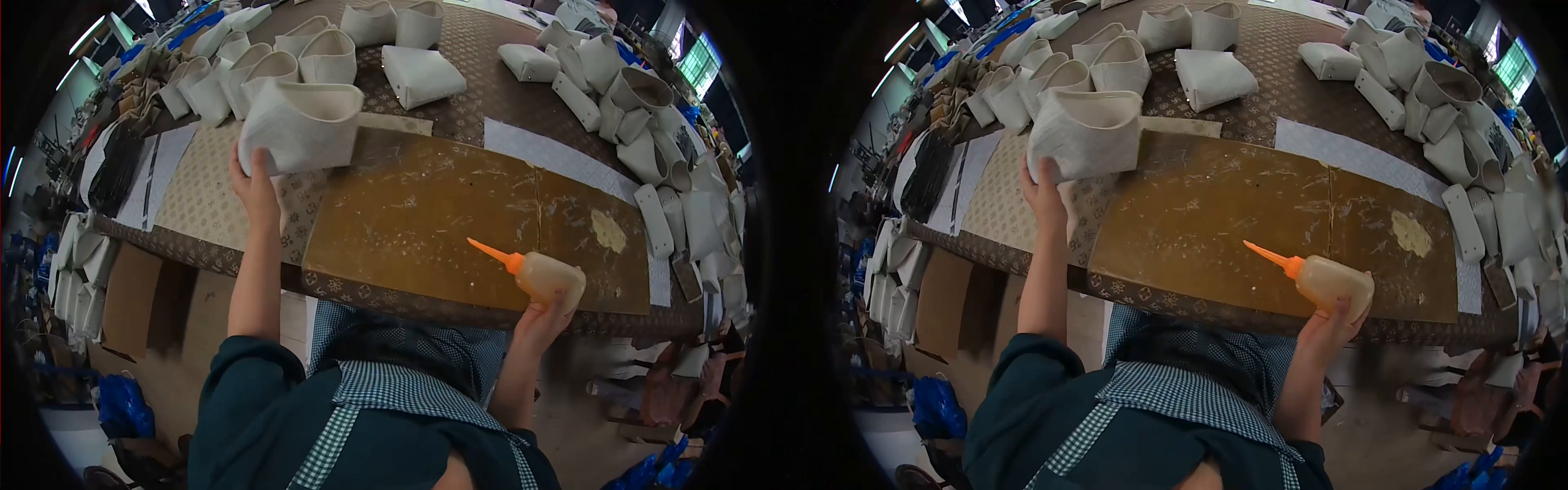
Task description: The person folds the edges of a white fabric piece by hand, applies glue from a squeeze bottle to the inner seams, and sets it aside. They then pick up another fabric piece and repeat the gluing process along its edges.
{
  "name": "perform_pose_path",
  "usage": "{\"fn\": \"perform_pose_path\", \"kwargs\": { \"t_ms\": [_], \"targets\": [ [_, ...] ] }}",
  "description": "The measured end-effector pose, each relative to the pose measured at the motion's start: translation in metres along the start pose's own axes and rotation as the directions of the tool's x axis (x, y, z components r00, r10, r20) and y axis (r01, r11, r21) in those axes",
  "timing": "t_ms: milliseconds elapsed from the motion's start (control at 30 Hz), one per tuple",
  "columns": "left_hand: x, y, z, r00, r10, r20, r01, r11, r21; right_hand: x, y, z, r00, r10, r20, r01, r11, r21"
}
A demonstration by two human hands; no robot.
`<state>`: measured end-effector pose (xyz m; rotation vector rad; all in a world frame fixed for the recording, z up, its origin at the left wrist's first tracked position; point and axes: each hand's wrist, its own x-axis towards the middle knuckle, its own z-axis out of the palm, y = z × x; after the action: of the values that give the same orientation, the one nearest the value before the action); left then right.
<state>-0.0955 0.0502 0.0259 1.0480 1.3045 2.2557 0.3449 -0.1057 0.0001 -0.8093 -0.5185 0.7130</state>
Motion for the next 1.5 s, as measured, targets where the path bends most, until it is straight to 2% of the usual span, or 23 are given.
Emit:
{"fn": "perform_pose_path", "kwargs": {
  "t_ms": [100,133,200,267,300,400,433,533,633,700,767,833,900,933,1033,1100,1233,1267,1333,1367,1400,1433,1500],
  "targets": [
    [0.001,-0.006,-0.033,0.998,-0.060,-0.005,0.059,0.960,0.274,-0.004,0.004,0.011,0.999,0.047,0.016,-0.047,0.999,0.012],
    [0.003,-0.003,-0.043,0.990,-0.139,0.037,0.107,0.884,0.455,-0.004,0.006,0.013,0.998,0.054,0.013,-0.054,0.999,0.000],
    [0.012,-0.002,-0.058,0.949,-0.306,0.083,0.136,0.630,0.765,-0.005,0.012,0.013,0.998,0.062,-0.002,-0.062,0.998,-0.025],
    [0.022,-0.017,-0.058,0.977,-0.172,0.125,-0.070,0.293,0.954,-0.005,0.011,0.017,0.998,0.067,0.014,-0.066,0.997,-0.026],
    [0.028,-0.025,-0.055,0.980,-0.108,0.169,-0.159,0.096,0.983,-0.005,0.009,0.019,0.998,0.066,0.020,-0.066,0.997,-0.029],
    [0.055,-0.047,-0.034,0.971,-0.094,0.219,-0.201,0.169,0.965,-0.004,0.009,0.015,0.997,0.078,0.009,-0.078,0.997,-0.015],
    [0.058,-0.048,-0.019,0.970,-0.099,0.223,-0.187,0.283,0.941,-0.003,0.009,0.013,0.998,0.066,0.010,-0.066,0.998,-0.008],
    [0.092,-0.094,0.006,0.967,-0.145,0.211,-0.167,0.270,0.948,-0.005,0.009,0.015,0.997,0.066,0.032,-0.066,0.998,0.016],
    [0.114,-0.121,0.044,0.950,-0.285,0.126,-0.020,0.349,0.937,-0.005,0.010,0.016,0.999,0.052,0.010,-0.052,0.998,-0.021],
    [0.100,-0.123,0.067,0.897,-0.441,0.029,0.311,0.676,0.668,-0.005,0.009,0.016,0.998,0.057,-0.002,-0.057,0.998,-0.004],
    [0.082,-0.127,0.082,0.890,-0.456,0.025,0.400,0.804,0.440,-0.005,0.008,0.014,0.997,0.075,-0.007,-0.075,0.997,0.030],
    [0.056,-0.143,0.088,0.950,-0.307,0.050,0.264,0.882,0.390,-0.005,0.010,0.013,0.998,0.062,-0.019,-0.061,0.996,0.063],
    [0.032,-0.131,0.099,0.938,-0.320,0.133,0.248,0.887,0.389,-0.004,0.010,0.011,0.998,0.062,-0.019,-0.060,0.994,0.095],
    [0.029,-0.127,0.107,0.933,-0.277,0.229,0.196,0.926,0.322,-0.004,0.009,0.010,0.996,0.080,-0.032,-0.075,0.988,0.136],
    [0.005,-0.095,0.133,0.875,-0.285,0.392,0.189,0.945,0.265,-0.001,0.007,0.004,0.990,0.128,-0.055,-0.110,0.962,0.251],
    [-0.014,-0.073,0.162,0.827,-0.182,0.533,0.078,0.974,0.211,0.009,-0.005,-0.001,0.992,0.087,-0.088,-0.056,0.952,0.300],
    [-0.079,-0.038,0.216,0.667,-0.082,0.741,-0.060,0.985,0.163,0.037,-0.019,-0.030,0.976,-0.102,-0.193,0.147,0.959,0.241],
    [-0.093,-0.060,0.225,0.586,-0.050,0.809,-0.075,0.990,0.115,0.045,-0.022,-0.037,0.962,-0.162,-0.222,0.210,0.954,0.214],
    [-0.137,-0.055,0.241,0.429,-0.036,0.903,-0.132,0.986,0.102,0.059,-0.015,-0.053,0.931,-0.183,-0.315,0.239,0.960,0.147],
    [-0.152,-0.070,0.243,0.377,-0.139,0.916,-0.108,0.975,0.192,0.059,-0.013,-0.057,0.930,-0.198,-0.311,0.253,0.956,0.148],
    [-0.164,-0.057,0.250,0.281,-0.008,0.960,-0.374,0.920,0.117,0.060,-0.011,-0.060,0.933,-0.209,-0.294,0.261,0.953,0.151],
    [-0.169,-0.036,0.256,0.160,0.113,0.981,-0.606,0.796,0.007,0.058,-0.015,-0.060,0.941,-0.220,-0.255,0.244,0.968,0.065],
    [-0.168,-0.032,0.255,0.132,0.033,0.991,-0.533,0.845,0.043,0.056,-0.024,-0.052,0.955,-0.227,-0.193,0.213,0.973,-0.091]
  ]
}}
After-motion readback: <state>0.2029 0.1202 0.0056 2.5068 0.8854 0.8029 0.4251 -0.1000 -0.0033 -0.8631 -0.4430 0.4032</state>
